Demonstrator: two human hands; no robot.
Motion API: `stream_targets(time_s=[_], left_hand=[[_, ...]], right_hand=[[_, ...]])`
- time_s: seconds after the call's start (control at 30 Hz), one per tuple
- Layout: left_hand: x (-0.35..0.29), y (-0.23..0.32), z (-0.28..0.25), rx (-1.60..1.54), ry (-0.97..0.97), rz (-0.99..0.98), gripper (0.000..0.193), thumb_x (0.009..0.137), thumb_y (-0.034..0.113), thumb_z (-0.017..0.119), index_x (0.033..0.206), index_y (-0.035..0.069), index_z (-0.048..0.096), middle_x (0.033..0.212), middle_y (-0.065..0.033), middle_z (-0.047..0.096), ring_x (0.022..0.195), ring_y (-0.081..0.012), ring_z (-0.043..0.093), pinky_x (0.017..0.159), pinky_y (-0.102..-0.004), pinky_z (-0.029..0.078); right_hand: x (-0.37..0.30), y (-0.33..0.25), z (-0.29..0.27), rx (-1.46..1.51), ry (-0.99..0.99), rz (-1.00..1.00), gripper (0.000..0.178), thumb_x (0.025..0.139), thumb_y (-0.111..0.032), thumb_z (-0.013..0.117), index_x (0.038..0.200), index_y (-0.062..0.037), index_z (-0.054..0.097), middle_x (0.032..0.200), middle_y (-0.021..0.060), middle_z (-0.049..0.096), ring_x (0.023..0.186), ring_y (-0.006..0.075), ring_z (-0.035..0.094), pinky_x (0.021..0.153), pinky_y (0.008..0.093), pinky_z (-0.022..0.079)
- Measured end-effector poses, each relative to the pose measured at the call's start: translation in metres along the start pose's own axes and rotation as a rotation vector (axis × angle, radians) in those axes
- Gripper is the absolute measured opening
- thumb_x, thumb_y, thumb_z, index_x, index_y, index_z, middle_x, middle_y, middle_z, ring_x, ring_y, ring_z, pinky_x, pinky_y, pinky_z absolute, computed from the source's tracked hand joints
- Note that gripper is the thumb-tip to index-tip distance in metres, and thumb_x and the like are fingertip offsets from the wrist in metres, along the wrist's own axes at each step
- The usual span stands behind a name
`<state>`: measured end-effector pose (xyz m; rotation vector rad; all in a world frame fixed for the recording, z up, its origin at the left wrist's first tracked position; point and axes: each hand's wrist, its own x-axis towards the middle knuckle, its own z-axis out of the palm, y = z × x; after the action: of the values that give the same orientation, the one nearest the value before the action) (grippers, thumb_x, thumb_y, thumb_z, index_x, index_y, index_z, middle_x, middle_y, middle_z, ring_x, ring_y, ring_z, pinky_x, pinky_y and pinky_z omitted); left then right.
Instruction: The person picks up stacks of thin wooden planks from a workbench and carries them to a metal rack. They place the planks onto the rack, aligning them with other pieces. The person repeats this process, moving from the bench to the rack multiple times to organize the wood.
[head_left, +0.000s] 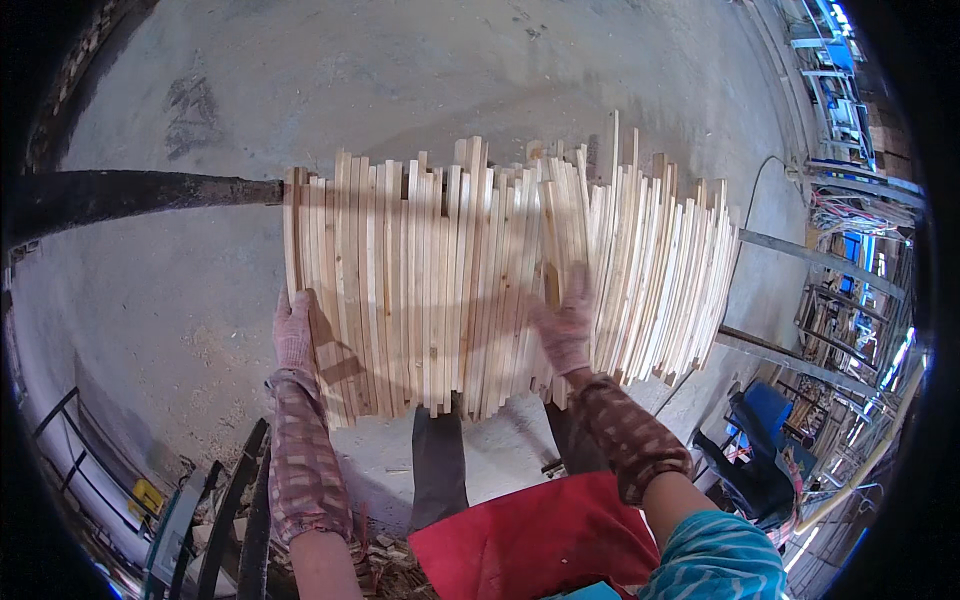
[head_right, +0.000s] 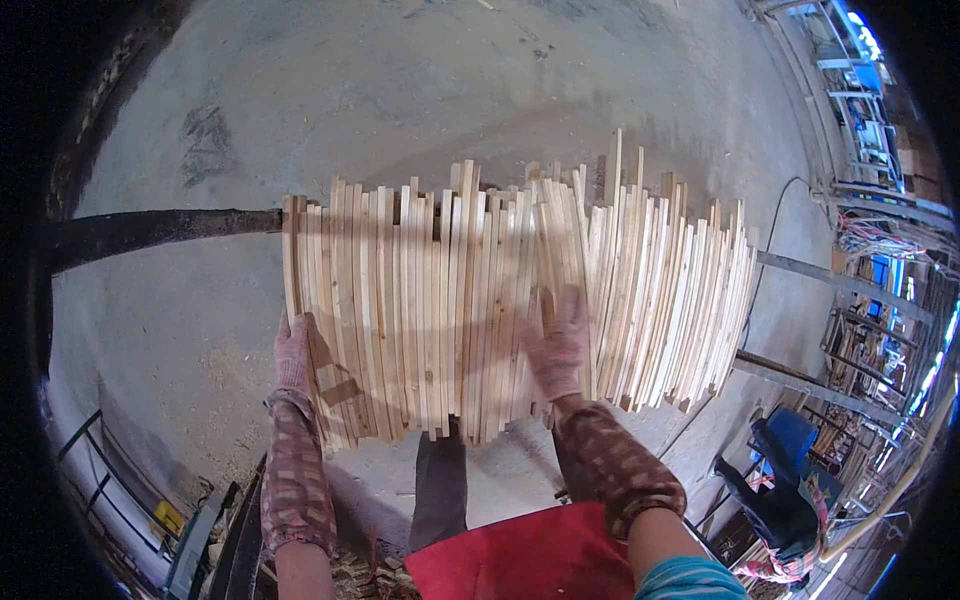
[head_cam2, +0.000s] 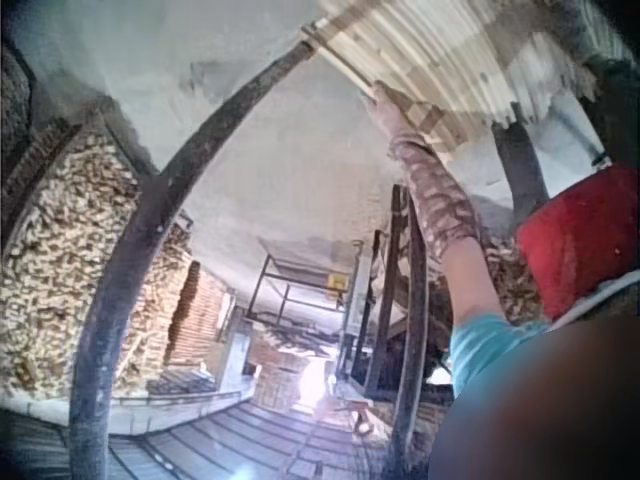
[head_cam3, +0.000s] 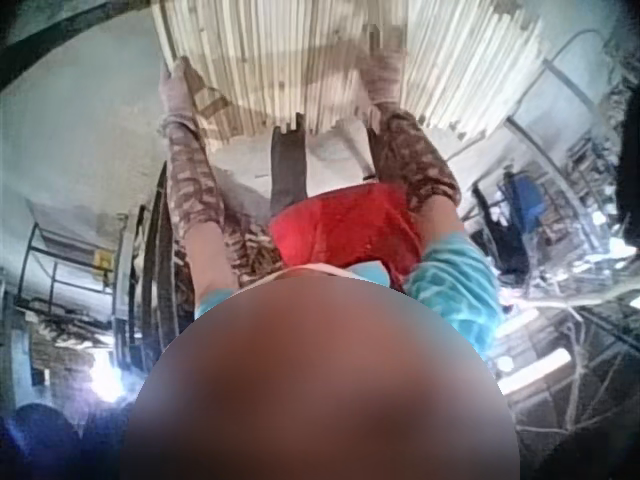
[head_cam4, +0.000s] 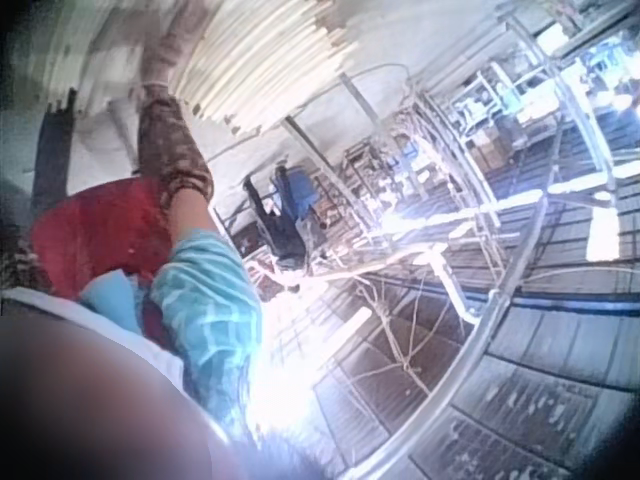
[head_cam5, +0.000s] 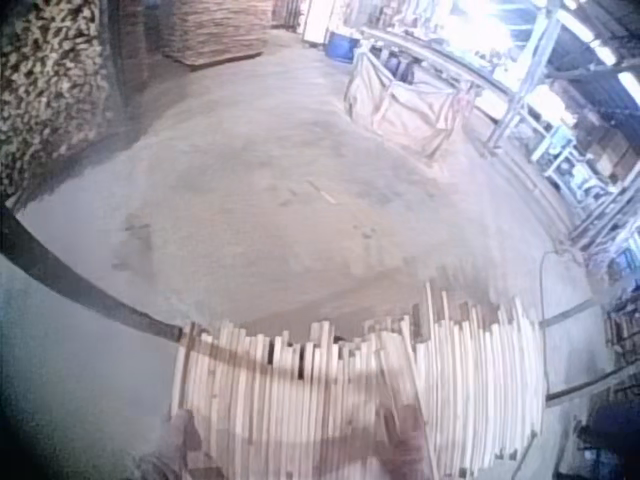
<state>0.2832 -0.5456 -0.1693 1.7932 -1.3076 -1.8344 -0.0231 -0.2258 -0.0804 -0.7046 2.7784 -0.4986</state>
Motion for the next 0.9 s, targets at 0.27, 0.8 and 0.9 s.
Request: stream_targets(time_s=[0.27,0.8,0.9], left_hand=[[0.002,0.01,0.025,0.582,0.28,0.162,0.061,0.102,0.049,0.044,0.146,0.006,0.048,0.139,-0.021,0.057,0.128,-0.0364,0.054,0.109,-0.0421,0.04],[-0.174,0.065,0.185,0.269,-0.258,0.266,0.061,0.081,0.02,0.077,0.133,0.003,0.053,0.111,-0.0183,0.065,0.099,-0.0313,0.067,0.084,-0.0412,0.054],[-0.179,0.109,0.187,0.467,-0.257,0.191,0.049,0.082,0.03,0.075,0.122,0.004,0.061,0.092,-0.017,0.069,0.091,-0.0313,0.069,0.08,-0.041,0.053]], right_hand=[[0.007,0.06,0.009,-0.255,-0.209,0.334,0.119,0.073,-0.054,0.078,0.157,-0.0044,0.011,0.155,0.0268,0.027,0.139,0.0455,0.033,0.115,0.05,0.032],[-0.014,-0.091,-0.068,0.665,-0.231,0.23,0.067,0.085,-0.017,0.072,0.142,-0.0012,0.039,0.113,0.0195,0.065,0.095,0.0334,0.067,0.086,0.0391,0.057],[-0.03,-0.134,-0.031,0.568,-0.343,0.28,0.042,0.085,-0.012,0.069,0.121,-0.0004,0.052,0.105,0.0189,0.066,0.093,0.032,0.068,0.078,0.0406,0.056]])
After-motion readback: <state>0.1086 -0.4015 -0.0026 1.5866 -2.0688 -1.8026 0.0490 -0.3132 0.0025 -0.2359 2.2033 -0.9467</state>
